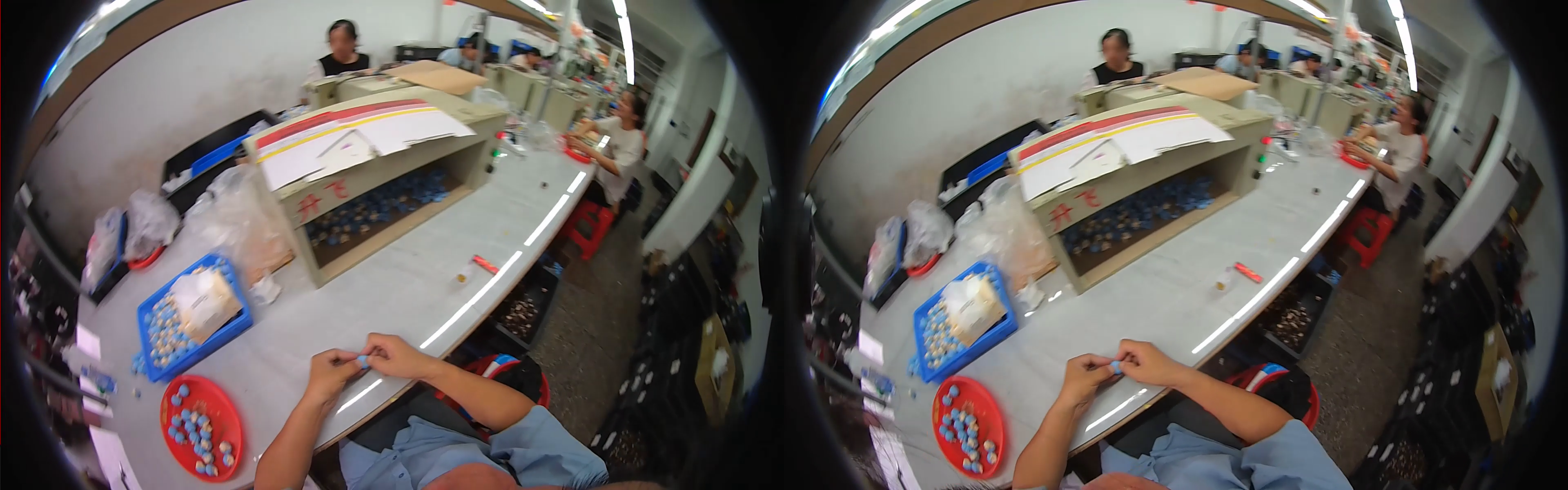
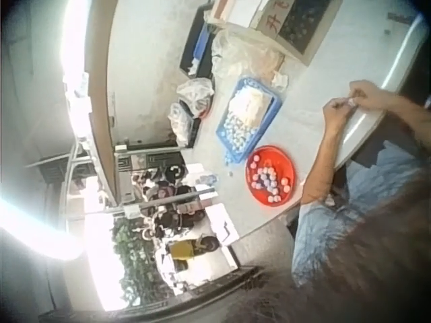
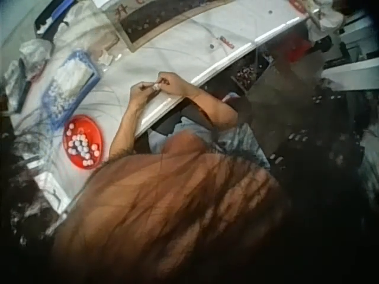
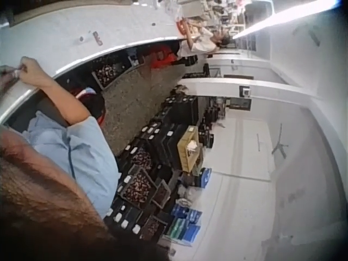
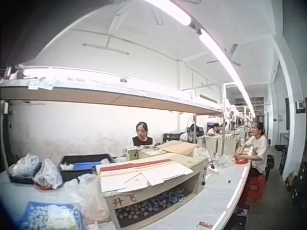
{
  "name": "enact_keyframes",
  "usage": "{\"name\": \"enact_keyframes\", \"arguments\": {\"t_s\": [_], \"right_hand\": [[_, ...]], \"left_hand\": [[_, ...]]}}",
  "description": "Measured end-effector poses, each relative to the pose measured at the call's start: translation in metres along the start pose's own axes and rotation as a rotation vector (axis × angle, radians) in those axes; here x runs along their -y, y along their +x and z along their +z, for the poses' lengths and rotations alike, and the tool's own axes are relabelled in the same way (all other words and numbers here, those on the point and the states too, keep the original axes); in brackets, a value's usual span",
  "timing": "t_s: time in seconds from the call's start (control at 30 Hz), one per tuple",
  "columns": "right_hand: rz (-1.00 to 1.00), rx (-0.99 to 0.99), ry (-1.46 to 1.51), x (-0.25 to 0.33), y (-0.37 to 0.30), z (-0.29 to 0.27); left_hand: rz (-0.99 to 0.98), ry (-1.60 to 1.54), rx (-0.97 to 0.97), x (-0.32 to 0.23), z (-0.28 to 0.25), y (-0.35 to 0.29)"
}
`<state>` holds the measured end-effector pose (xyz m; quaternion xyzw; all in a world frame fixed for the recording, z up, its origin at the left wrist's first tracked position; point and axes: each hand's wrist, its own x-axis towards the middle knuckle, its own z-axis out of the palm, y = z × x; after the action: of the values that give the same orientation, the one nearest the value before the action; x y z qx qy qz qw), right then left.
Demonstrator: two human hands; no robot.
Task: The person assembles small plastic toy parts into a figurine using a glue bottle.
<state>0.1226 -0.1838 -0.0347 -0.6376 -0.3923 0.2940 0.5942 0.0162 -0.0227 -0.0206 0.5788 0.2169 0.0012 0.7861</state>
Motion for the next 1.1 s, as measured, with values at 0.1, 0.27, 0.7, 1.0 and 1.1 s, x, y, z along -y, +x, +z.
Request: {"name": "enact_keyframes", "arguments": {"t_s": [0.1,0.27,0.7,1.0,1.1], "right_hand": [[0.074,-0.002,0.077,0.011,-0.004,-0.004],[0.164,0.002,0.068,0.009,-0.005,-0.008],[0.207,-0.030,0.088,0.023,-0.005,-0.004],[0.152,-0.172,0.194,0.019,-0.004,0.002],[0.137,-0.177,0.222,0.017,-0.006,0.004]], "left_hand": [[0.024,-0.047,0.030,0.007,0.002,0.006],[0.017,-0.018,0.033,0.007,0.004,0.007],[0.056,-0.018,0.026,0.006,0.007,0.004],[0.034,-0.138,0.040,-0.005,0.005,0.002],[0.084,-0.068,0.013,-0.005,0.005,0.000]]}}
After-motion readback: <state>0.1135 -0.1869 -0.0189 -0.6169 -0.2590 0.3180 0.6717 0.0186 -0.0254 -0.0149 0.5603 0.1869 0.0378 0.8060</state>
